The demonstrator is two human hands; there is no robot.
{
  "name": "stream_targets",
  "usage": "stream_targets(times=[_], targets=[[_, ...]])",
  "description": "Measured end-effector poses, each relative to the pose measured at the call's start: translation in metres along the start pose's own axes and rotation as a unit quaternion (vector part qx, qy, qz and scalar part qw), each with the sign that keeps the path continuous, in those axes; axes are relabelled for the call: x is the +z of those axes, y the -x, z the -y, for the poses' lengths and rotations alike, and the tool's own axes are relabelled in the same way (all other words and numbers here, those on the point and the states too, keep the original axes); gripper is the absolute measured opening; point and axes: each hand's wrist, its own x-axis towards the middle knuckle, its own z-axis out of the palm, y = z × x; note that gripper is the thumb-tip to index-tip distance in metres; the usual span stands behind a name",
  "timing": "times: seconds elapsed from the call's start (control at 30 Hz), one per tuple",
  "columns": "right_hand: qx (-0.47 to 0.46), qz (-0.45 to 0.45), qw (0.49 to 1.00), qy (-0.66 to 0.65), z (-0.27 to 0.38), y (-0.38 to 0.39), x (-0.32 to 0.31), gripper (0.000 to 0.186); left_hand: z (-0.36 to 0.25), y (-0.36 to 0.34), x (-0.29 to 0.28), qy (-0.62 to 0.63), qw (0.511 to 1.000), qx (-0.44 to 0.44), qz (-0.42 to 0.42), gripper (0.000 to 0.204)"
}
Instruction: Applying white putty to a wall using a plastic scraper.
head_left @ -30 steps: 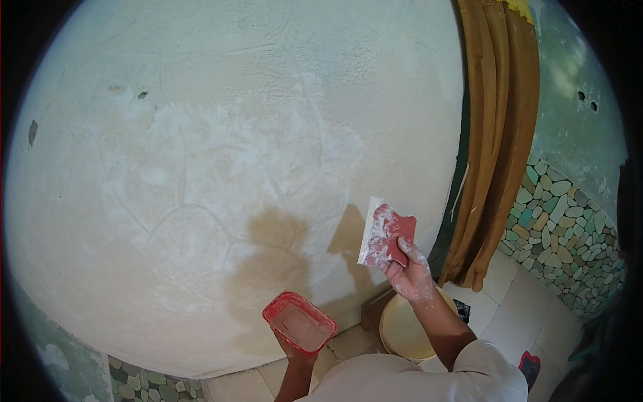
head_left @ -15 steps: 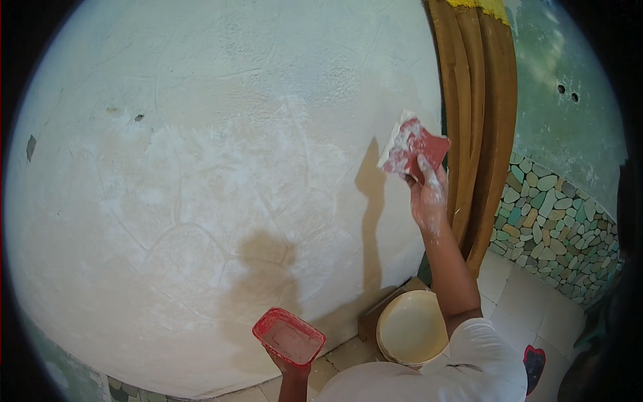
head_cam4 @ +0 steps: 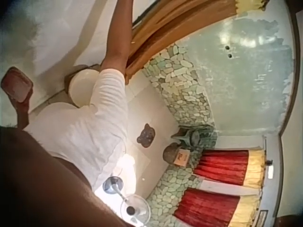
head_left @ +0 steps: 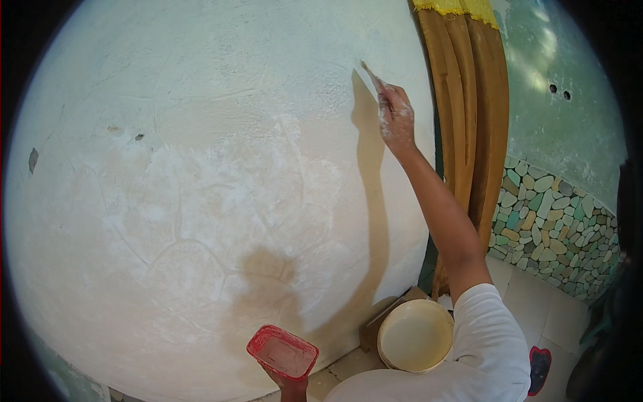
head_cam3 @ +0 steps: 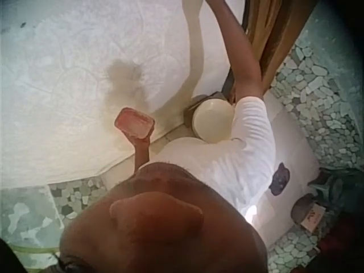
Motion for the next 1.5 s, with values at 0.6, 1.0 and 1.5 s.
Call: stream_targets(times=[0.6,1.0,1.5], targets=[[-0.168,0.048,0.971,0.165,0.036,-0.001,-0.004,0.045,0.014,-0.009,-0.002,-0.010,1.000,-0.015,-0.004,0.055],[-0.082,0.034,0.992,0.089,0.061,-0.006,0.070,0.043,0.017,-0.008,-0.010,-0.024,1.000,0.012,-0.002,0.053],[-0.054,-0.047,0.990,0.123,0.005,-0.020,0.016,0.045,0.011,0.001,-0.007,0.040,0.999,-0.013,-0.024,0.051]])
